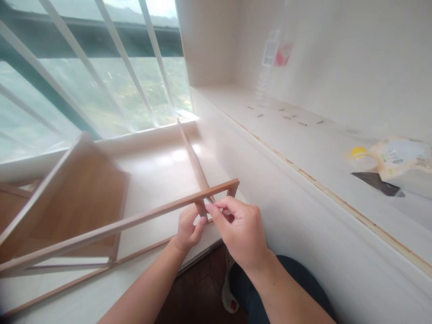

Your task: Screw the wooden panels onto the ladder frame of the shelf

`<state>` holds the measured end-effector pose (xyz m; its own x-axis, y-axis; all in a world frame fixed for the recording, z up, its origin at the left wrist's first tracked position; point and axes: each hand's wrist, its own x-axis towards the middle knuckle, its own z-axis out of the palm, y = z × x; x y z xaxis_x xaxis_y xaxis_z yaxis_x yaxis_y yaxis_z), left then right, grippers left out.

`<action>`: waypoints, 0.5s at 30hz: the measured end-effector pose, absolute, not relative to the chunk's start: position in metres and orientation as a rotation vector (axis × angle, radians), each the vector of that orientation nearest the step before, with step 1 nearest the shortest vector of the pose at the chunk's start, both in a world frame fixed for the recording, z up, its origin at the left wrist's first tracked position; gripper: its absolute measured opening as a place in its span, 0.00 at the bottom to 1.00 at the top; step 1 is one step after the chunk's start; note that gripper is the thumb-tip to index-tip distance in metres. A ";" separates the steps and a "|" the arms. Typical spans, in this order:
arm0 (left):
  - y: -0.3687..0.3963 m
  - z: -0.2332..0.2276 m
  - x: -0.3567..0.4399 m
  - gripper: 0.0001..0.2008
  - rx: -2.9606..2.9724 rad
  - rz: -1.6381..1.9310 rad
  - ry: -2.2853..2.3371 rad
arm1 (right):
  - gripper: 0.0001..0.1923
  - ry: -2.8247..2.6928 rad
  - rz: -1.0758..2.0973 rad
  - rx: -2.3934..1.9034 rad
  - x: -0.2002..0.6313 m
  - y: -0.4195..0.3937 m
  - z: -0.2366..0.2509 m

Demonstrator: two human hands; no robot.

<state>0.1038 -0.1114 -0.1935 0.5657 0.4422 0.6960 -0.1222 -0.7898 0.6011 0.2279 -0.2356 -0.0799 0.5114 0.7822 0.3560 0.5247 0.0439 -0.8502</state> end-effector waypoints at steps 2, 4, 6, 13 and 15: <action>-0.112 -0.195 0.104 0.10 2.195 1.196 0.260 | 0.15 -1.118 0.318 -1.624 0.227 -0.236 -0.077; -0.112 -0.196 0.105 0.10 2.183 1.192 0.269 | 0.16 -1.061 0.388 -1.601 0.225 -0.235 -0.075; -0.113 -0.198 0.106 0.11 2.169 1.184 0.290 | 0.17 -0.959 0.520 -1.550 0.223 -0.234 -0.073; -0.114 -0.200 0.107 0.12 2.147 1.204 0.298 | 0.18 -0.608 0.963 -1.280 0.211 -0.232 -0.072; -0.114 -0.199 0.107 0.13 2.150 1.208 0.309 | 0.19 -0.547 1.023 -1.208 0.207 -0.231 -0.069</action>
<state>0.1067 -0.1140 -0.1994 0.5491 0.4893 0.6775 -0.1035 -0.7646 0.6361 0.2066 -0.2305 -0.0687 0.4706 0.8675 -0.1612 -0.3474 0.0143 -0.9376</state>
